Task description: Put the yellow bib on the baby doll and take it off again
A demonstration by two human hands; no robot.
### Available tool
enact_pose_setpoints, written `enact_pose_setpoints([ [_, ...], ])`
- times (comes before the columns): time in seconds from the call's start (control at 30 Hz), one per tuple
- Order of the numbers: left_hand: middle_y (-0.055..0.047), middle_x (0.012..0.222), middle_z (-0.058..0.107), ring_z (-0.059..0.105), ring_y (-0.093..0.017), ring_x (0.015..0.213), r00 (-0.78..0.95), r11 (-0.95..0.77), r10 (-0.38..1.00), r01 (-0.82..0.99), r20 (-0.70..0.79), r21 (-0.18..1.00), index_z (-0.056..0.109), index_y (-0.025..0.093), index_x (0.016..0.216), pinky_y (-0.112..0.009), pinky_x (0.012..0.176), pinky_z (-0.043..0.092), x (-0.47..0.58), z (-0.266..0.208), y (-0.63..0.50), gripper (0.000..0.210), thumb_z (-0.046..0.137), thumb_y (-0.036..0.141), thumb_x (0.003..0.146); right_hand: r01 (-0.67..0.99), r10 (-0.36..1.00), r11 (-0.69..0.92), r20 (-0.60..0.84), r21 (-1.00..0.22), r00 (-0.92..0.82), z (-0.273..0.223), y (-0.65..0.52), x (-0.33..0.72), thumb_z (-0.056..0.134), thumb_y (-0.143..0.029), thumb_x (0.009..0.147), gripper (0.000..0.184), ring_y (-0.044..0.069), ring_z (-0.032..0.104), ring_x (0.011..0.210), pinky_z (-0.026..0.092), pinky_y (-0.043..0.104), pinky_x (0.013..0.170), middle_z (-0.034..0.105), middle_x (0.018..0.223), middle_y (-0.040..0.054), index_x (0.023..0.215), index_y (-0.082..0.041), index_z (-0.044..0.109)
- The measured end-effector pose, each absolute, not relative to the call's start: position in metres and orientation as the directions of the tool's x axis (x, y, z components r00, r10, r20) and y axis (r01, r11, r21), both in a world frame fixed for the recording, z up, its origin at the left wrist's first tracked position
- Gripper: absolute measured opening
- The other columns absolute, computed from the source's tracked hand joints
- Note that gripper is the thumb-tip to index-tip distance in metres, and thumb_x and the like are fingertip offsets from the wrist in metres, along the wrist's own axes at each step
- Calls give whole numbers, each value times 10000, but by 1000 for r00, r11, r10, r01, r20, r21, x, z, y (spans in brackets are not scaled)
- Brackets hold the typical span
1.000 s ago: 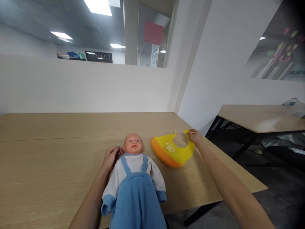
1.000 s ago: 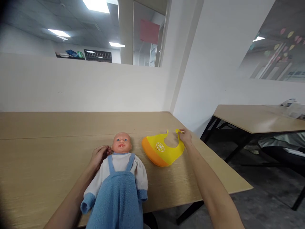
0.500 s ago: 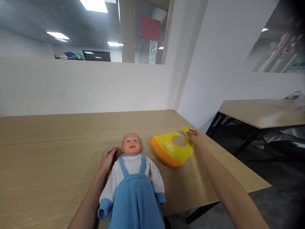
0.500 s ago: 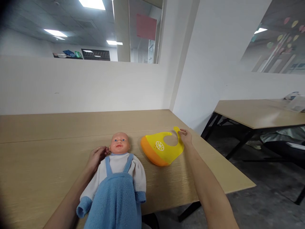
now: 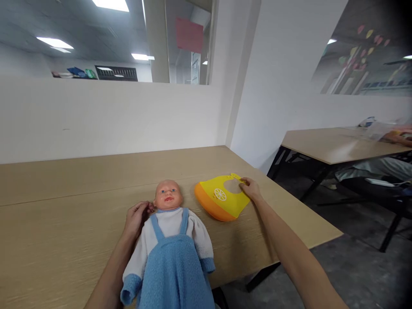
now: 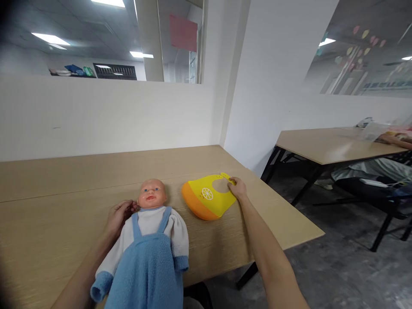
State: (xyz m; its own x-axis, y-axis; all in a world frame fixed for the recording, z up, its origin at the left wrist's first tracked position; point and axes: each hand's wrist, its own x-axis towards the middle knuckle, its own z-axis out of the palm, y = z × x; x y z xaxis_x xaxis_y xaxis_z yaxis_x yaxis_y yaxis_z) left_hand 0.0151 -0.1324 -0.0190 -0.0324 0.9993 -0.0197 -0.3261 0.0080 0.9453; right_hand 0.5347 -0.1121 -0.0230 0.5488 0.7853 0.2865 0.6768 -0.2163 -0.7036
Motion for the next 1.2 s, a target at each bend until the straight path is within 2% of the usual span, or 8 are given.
enact_pose_setpoints([
  [0.2,-17,659,650,548,-130,643,-39,-26,999,-288,16,957,685,147,647,-229,630,427,13,-22,-136,248,742,388,632,709,773,-208,331,-674,542,-20,-148,521,586,-255,703,329,250,637,979,468,391,927,694,1087,125,995,-162,706],
  [0.37,-35,736,690,606,-178,726,-132,-62,991,-234,32,970,708,160,720,-277,704,474,6,-30,-144,284,748,417,606,721,773,-198,346,-664,532,-20,-192,500,515,-266,728,340,242,649,925,490,399,895,699,1068,118,998,-156,690],
  [0.57,-77,885,730,647,-247,905,-118,-26,993,-218,0,976,722,160,803,-340,843,491,-2,-30,-166,371,766,434,557,749,801,-61,416,-660,431,-23,-233,463,495,-333,751,362,275,590,1131,428,432,1012,635,1206,163,994,-135,676],
  [0.73,-72,954,737,654,-250,959,-135,54,987,-229,-86,972,724,171,869,-340,870,495,-6,-22,-210,389,777,405,564,746,798,15,457,-666,392,-23,-260,434,512,-359,768,352,290,562,1182,408,468,1036,621,1218,178,989,-138,674],
  [0.9,-51,1024,734,622,-249,1094,-234,64,956,-420,-176,905,728,196,872,-301,917,486,-7,-15,-270,360,785,356,555,728,767,130,533,-673,356,-15,-281,401,504,-308,775,278,281,603,1089,485,467,927,645,1154,174,946,-152,658],
  [1.03,-29,1013,741,593,-269,1155,-332,46,918,-456,-217,889,733,221,831,-284,918,494,-8,-10,-310,387,813,385,490,643,796,301,557,-704,238,-7,-287,358,505,-250,783,220,233,637,968,521,394,837,679,1052,128,932,-184,652],
  [1.1,-30,1062,734,585,-282,1169,-362,77,906,-370,-220,926,738,231,878,-310,941,493,-10,-11,-326,423,818,403,500,552,849,334,498,-764,177,-5,-283,333,525,-251,796,204,217,637,946,516,374,837,684,1029,100,949,-202,652],
  [1.2,-48,1070,735,580,-328,1173,-386,116,898,-261,-213,958,750,238,851,-373,973,491,-16,-19,-350,428,826,423,472,336,935,293,342,-895,95,-5,-264,301,553,-308,825,210,208,643,933,506,363,852,691,1016,74,990,-220,647],
])
